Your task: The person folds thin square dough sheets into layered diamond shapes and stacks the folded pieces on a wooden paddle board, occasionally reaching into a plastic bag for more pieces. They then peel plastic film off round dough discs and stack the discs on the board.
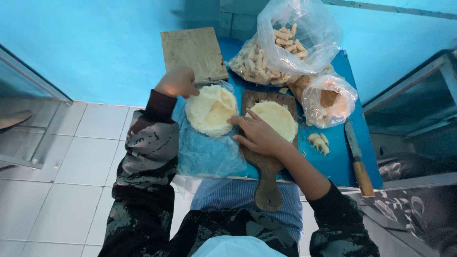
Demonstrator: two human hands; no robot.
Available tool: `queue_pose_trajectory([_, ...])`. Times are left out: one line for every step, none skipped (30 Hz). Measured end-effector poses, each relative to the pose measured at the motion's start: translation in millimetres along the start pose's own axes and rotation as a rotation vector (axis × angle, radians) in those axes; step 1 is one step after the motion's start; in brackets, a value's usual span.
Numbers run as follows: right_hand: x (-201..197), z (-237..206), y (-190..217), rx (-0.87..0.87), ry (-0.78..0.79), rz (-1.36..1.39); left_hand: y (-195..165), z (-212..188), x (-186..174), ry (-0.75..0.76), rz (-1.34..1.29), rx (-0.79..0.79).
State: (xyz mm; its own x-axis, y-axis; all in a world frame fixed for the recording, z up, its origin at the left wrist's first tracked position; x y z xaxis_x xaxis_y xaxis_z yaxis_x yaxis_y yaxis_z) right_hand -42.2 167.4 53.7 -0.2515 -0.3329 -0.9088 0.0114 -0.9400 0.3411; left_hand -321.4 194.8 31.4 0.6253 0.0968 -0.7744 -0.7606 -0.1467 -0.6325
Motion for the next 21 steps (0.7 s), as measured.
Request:
queue_pose_trajectory([0,0,0,0.004,0.000,0.001,1,-2,-5,-0.001,-0.026,0.000])
queue_pose_trajectory([1,1,-1,0.015,0.012,0.004,2,-4,-11,-0.002,-0.051,-0.001])
queue_pose_trajectory([1,2,-1,0.027,0.022,0.008,2,-5,-15,-0.003,-0.076,0.000])
queue_pose_trajectory([1,2,-2,0.040,0.033,0.012,2,-6,-16,0.021,-0.138,0.000])
queue_pose_trajectory([0,2,0,0.030,0.023,0.019,1,-7,-15,0.043,-0.200,0.000])
queue_pose_trajectory([-2,2,1,0.020,0.012,0.026,1,-7,-15,0.065,-0.260,0.000])
queue_pose_trajectory([-4,2,3,0.012,0.002,0.035,0,-6,-12,0.084,-0.268,-0.004])
queue_pose_trajectory([-6,1,3,0.019,0.003,0.086,-1,-4,-5,0.103,-0.278,-0.006])
queue_pose_trajectory([-9,1,2,0.024,0.003,0.132,-2,0,1,0.117,-0.287,-0.006])
queue_pose_trajectory([-11,2,0,0.025,0.002,0.177,-6,6,4,0.093,-0.334,0.034])
queue_pose_trajectory([-13,4,-2,0.026,-0.003,0.143,-9,10,8,0.068,-0.382,0.070])
queue_pose_trajectory([-13,7,-4,0.025,-0.007,0.111,-11,13,13,0.043,-0.431,0.104])
queue_pose_trajectory([-13,9,-7,0.025,-0.010,0.078,-17,18,14,-0.033,-0.295,0.190])
queue_pose_trajectory([-12,15,-7,-0.023,-0.019,0.042,-26,24,16,-0.106,-0.159,0.274])
queue_pose_trajectory([-9,22,-8,-0.067,-0.030,0.007,-34,25,21,-0.172,-0.021,0.356])
queue_pose_trajectory([-5,28,-10,-0.111,-0.042,-0.028,-33,28,31,-0.155,0.034,0.333])
queue_pose_trajectory([1,35,-15,-0.113,-0.043,-0.079,-33,31,37,-0.141,0.091,0.311])
queue_pose_trajectory([7,44,-21,-0.115,-0.044,-0.131,-35,34,42,-0.128,0.149,0.290])
queue_pose_trajectory([14,48,-27,-0.119,-0.046,-0.181,-41,33,44,-0.143,0.148,0.337])
queue_pose_trajectory([18,50,-33,-0.112,-0.055,-0.174,-47,32,46,-0.160,0.149,0.384])
queue_pose_trajectory([22,51,-38,-0.106,-0.064,-0.167,-54,30,47,-0.177,0.150,0.431])
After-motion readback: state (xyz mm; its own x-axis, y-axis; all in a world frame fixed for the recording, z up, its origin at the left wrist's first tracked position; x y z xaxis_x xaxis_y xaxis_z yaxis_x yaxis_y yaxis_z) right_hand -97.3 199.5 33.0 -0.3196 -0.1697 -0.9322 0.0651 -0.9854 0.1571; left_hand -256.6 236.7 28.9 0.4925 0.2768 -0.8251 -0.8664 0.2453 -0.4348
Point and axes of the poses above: each hand's wrist, its own z-axis towards the middle knuckle, its own x-axis out of the palm, y = z × x, the point moved 9 cm from there along z, towards the middle knuckle, and after that the axes turned 2 degrees about -z, right-handed, at the moved point
